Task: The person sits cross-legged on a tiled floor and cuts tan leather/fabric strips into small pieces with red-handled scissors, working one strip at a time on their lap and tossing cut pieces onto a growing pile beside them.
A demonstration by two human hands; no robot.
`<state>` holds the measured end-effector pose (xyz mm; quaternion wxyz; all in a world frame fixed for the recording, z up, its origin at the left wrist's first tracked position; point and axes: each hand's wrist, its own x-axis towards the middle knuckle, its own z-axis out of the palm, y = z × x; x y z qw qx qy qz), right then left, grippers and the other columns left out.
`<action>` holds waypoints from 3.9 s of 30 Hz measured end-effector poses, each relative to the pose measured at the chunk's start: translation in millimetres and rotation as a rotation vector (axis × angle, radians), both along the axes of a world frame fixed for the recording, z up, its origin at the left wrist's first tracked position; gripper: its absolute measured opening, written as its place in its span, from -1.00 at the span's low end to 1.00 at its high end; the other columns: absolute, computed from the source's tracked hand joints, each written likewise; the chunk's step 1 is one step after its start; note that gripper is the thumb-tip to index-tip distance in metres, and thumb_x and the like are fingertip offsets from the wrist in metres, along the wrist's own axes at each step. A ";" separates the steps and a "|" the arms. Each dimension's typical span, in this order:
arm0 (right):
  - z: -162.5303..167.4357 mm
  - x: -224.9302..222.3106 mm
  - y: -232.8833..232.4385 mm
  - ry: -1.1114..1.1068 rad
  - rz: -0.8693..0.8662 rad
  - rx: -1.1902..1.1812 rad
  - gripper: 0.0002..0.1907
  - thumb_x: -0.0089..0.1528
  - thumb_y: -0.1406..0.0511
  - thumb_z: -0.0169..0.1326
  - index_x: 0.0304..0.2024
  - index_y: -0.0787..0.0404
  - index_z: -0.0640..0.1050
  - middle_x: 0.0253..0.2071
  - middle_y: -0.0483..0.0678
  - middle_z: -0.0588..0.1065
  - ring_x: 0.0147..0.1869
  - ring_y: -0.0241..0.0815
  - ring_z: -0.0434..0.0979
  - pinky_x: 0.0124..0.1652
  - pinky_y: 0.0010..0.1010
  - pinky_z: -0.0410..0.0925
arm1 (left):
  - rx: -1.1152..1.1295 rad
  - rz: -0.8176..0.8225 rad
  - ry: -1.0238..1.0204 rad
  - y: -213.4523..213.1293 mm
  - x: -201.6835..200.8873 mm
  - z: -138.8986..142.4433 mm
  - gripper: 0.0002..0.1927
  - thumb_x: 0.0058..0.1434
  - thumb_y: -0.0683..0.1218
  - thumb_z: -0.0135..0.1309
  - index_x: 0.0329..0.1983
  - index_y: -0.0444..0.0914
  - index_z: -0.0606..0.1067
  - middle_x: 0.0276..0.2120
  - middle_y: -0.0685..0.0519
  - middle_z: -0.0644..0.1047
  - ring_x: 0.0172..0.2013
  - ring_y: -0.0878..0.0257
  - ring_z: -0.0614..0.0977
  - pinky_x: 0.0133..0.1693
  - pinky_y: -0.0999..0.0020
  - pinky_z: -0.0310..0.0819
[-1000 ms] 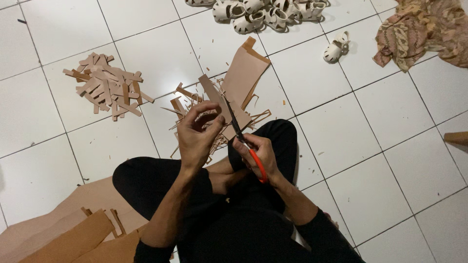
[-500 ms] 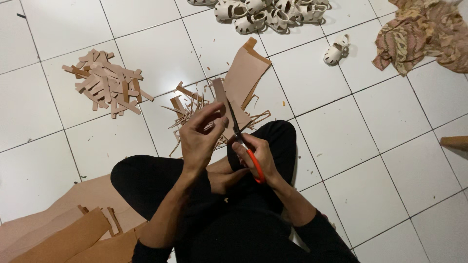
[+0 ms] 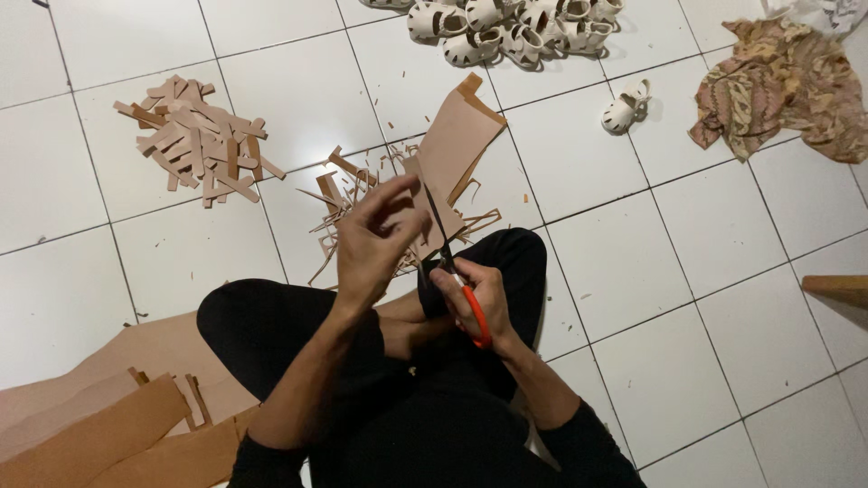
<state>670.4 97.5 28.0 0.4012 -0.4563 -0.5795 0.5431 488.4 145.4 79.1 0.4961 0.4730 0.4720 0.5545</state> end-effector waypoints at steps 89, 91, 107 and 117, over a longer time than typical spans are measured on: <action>-39.5 -14.5 0.5 -0.120 0.113 -0.080 -0.40 0.28 -0.12 0.06 0.00 0.25 0.60 -0.45 -0.16 0.50 -0.42 -0.41 0.49 -0.40 -0.57 0.39 | -0.021 0.132 0.034 3.2 -47.8 -51.7 -0.49 0.28 -0.16 0.18 0.30 -0.29 0.42 0.24 -0.16 0.50 0.19 0.11 0.60 -0.01 0.35 0.74; -35.2 -16.2 4.1 -0.089 0.111 -0.044 -0.36 0.29 -0.15 0.05 0.02 0.28 0.60 -0.43 -0.15 0.50 -0.40 -0.40 0.48 -0.38 -0.55 0.40 | -0.037 0.103 0.051 -2.9 -42.2 -47.5 -0.50 0.27 -0.15 0.20 0.28 -0.29 0.45 0.20 -0.18 0.54 0.16 0.08 0.63 0.00 0.32 0.73; -21.1 -18.5 7.3 -0.108 0.036 -0.045 -0.61 0.33 0.13 0.13 -0.40 0.33 0.58 -0.72 -0.20 0.35 -0.66 -0.44 0.28 -0.62 -0.59 0.14 | -0.009 0.053 0.087 -7.6 -33.6 -35.0 -0.50 0.26 -0.17 0.20 0.27 -0.28 0.45 0.23 -0.18 0.51 0.25 0.06 0.56 0.16 0.23 0.64; -12.4 -22.0 8.2 -0.078 0.031 0.012 -0.70 0.34 0.17 0.12 -0.32 0.30 0.59 -0.65 -0.19 0.39 -0.60 -0.45 0.32 -0.58 -0.61 0.18 | -0.070 0.072 0.058 -10.8 -24.3 -28.0 -0.54 0.27 -0.11 0.21 0.23 -0.30 0.50 0.14 -0.12 0.59 0.14 0.16 0.64 0.13 0.30 0.60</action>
